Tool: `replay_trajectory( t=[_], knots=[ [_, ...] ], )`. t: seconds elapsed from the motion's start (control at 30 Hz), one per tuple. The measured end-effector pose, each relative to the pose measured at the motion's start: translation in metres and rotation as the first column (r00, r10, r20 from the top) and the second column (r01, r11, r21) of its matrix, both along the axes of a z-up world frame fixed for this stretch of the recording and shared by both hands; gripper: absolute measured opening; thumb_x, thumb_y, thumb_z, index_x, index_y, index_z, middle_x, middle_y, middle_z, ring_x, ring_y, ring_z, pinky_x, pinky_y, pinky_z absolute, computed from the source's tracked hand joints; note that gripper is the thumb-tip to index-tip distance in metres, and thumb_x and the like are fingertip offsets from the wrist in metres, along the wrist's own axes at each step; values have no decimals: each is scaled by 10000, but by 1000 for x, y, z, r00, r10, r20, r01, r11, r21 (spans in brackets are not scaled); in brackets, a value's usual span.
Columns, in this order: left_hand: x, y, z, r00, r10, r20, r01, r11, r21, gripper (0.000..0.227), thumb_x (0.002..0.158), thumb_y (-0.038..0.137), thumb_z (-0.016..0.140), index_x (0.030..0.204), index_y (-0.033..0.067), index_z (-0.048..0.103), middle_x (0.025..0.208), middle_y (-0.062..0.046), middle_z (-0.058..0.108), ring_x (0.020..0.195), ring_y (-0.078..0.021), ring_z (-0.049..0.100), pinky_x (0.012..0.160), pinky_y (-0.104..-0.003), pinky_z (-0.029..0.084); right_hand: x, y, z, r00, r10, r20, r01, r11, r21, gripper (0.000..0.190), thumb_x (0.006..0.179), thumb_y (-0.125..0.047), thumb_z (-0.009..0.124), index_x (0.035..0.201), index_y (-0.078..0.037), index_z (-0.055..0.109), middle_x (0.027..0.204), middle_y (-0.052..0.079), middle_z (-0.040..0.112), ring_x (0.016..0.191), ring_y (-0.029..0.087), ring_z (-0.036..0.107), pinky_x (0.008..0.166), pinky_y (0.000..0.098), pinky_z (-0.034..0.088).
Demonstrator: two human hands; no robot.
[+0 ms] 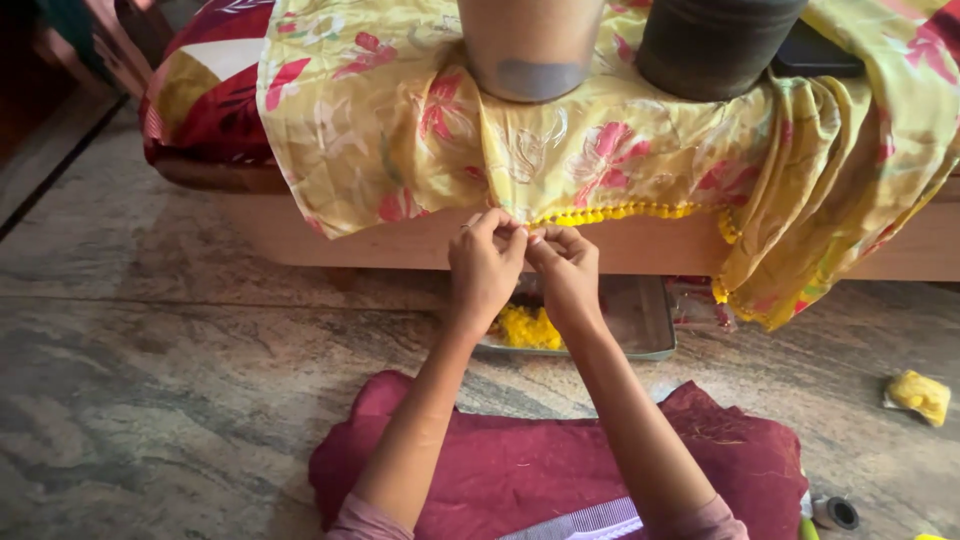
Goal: Sewing a yellow decorative tassel trim onto a floral piece of fabric.
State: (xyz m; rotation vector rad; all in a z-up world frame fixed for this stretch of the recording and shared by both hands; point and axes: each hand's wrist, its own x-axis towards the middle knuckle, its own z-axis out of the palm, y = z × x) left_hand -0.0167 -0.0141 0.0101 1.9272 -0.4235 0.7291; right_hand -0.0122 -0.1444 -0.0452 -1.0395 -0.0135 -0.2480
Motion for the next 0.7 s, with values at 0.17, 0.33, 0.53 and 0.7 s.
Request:
replay_trajectory(
  t=[0.17,0.33,0.53,0.7],
  knots=[
    [12,2,2,997,-56,-51,57,998,10,120,853,145,763,882,29,757,826,-129,709,734,-281,712,669,-399,547,-1,-6,3,998,-58,-35,56,997,-53,60,963,-20,694,998,19,666,918,85,718,801,113,638,669,245,474],
    [6,7,15,990,-141,20,137,982,132,112,844,149,792,889,47,783,838,-111,726,705,-250,709,647,-372,542,0,-15,8,991,-62,122,84,980,-182,68,966,-51,670,1017,-8,658,946,47,698,838,114,700,779,246,578],
    [-13,1,34,996,-40,79,35,997,69,90,890,96,763,955,35,775,927,-101,735,699,-223,718,631,-332,559,-12,-9,51,954,13,298,81,950,-301,171,947,-43,681,1114,-24,651,1034,-4,698,907,52,643,780,209,516],
    [-14,3,37,990,20,141,-27,999,44,81,900,74,756,944,7,746,1046,-99,750,744,-212,745,656,-325,580,-15,-5,66,915,-129,382,303,845,-441,143,882,-39,774,1002,-66,701,957,15,708,832,68,579,703,229,457]
  ],
)
